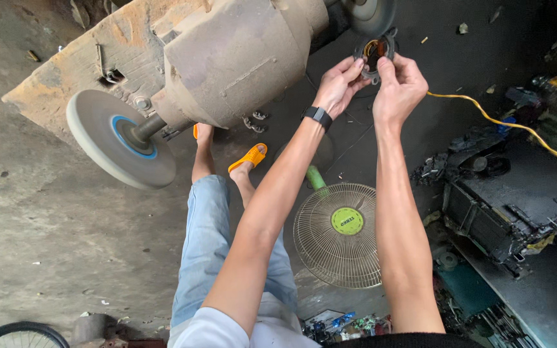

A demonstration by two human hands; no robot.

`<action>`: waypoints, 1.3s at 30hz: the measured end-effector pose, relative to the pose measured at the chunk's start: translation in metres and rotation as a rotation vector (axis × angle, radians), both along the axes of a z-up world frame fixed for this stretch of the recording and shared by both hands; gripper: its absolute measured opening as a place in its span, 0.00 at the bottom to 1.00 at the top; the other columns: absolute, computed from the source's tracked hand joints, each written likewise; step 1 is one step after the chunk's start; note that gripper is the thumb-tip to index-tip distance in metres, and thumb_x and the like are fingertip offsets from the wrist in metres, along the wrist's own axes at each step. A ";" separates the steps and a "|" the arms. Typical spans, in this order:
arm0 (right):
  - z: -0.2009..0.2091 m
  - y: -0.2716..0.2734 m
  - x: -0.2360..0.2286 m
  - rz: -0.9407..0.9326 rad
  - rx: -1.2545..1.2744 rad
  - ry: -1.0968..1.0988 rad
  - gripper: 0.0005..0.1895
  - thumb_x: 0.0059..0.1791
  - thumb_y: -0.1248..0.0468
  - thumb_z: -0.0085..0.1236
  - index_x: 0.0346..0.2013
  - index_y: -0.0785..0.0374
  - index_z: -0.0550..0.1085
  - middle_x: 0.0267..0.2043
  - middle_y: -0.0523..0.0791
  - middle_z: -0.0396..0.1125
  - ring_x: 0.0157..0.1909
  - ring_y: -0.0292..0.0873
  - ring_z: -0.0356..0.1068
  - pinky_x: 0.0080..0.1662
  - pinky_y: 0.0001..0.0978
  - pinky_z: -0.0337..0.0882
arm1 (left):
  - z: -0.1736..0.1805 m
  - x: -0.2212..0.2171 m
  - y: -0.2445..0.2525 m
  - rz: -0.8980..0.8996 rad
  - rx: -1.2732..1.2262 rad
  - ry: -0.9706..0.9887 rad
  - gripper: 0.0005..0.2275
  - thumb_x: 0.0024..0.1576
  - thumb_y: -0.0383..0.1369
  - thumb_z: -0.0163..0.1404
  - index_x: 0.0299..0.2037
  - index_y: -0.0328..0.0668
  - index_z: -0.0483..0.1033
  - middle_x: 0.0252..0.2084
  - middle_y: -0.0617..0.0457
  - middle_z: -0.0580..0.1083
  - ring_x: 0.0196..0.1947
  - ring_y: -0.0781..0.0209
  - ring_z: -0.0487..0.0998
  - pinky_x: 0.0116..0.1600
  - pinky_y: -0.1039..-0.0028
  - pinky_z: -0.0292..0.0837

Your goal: The person uses a bench grinder to smooth the edges of several small metal parts. They hold each piece against the spinning wheel, rotate it to grind different sides, and then place the finished items on the floor.

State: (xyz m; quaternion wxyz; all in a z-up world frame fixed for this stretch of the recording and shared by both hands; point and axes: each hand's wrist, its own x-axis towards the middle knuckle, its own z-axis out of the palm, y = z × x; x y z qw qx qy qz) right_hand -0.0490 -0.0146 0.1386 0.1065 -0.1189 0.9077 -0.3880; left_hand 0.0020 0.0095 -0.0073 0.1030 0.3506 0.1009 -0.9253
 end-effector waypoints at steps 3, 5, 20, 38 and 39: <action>-0.012 0.009 -0.003 -0.001 0.006 0.007 0.05 0.43 0.73 0.59 0.33 0.71 0.78 0.30 0.46 0.74 0.32 0.36 0.71 0.37 0.28 0.73 | -0.011 0.002 0.011 0.041 0.030 -0.007 0.06 0.55 0.26 0.53 0.40 0.32 0.76 0.33 0.47 0.76 0.31 0.61 0.75 0.42 0.65 0.78; -0.017 0.010 -0.003 0.015 -0.007 0.015 0.04 0.43 0.73 0.60 0.32 0.70 0.78 0.29 0.46 0.73 0.32 0.35 0.70 0.36 0.27 0.71 | -0.017 0.002 0.013 0.061 0.034 -0.007 0.05 0.55 0.26 0.53 0.39 0.33 0.77 0.33 0.47 0.76 0.30 0.61 0.75 0.42 0.65 0.78; -0.017 0.070 0.013 -0.155 -0.192 -0.472 0.17 0.46 0.67 0.63 0.48 0.71 0.74 0.41 0.48 0.73 0.36 0.37 0.71 0.35 0.27 0.77 | 0.009 0.043 -0.018 -0.234 -0.289 -0.128 0.05 0.54 0.29 0.54 0.34 0.36 0.75 0.26 0.52 0.73 0.25 0.67 0.75 0.35 0.75 0.82; -0.002 -0.002 -0.003 -0.031 0.020 -0.016 0.06 0.43 0.73 0.57 0.32 0.71 0.79 0.26 0.43 0.73 0.29 0.33 0.68 0.33 0.27 0.70 | -0.012 0.004 0.003 -0.025 -0.034 0.068 0.10 0.60 0.27 0.46 0.49 0.29 0.71 0.33 0.47 0.68 0.33 0.59 0.71 0.45 0.66 0.77; -0.004 -0.002 -0.005 -0.014 -0.007 -0.013 0.06 0.43 0.74 0.57 0.32 0.71 0.79 0.27 0.44 0.73 0.30 0.34 0.69 0.34 0.27 0.71 | -0.017 0.002 0.005 0.012 -0.036 0.081 0.08 0.59 0.26 0.47 0.46 0.29 0.72 0.32 0.48 0.69 0.32 0.61 0.72 0.44 0.67 0.78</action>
